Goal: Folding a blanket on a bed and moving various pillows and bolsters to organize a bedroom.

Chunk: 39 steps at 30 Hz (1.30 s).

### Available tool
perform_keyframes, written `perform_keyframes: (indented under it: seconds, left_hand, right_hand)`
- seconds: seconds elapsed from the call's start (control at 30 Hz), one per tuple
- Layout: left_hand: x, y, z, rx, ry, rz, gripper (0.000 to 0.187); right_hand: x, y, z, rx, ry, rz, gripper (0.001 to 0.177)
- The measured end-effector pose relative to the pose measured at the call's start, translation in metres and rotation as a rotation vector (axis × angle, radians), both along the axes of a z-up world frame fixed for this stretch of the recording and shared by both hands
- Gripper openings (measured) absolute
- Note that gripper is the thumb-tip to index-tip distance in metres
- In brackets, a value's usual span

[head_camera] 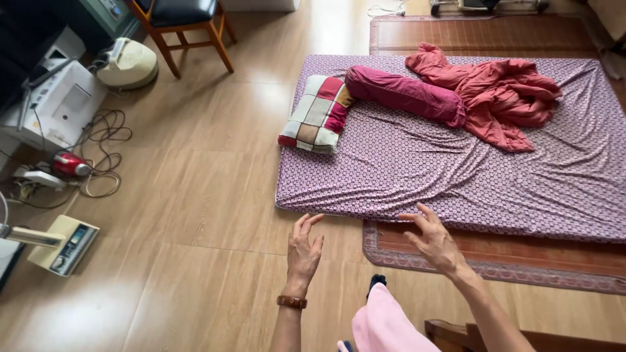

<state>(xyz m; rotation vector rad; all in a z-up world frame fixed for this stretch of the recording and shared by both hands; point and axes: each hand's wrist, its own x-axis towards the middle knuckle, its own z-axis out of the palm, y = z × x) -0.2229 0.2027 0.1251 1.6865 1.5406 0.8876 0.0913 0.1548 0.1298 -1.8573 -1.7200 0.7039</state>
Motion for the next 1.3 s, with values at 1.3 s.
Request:
perform_keyframes:
  seconds: [1.3]
  left_hand:
    - [-0.219, 0.499, 0.027, 0.119, 0.007, 0.17, 0.051]
  right_hand:
    - [-0.262, 0.569, 0.036, -0.058, -0.038, 0.234, 0.041]
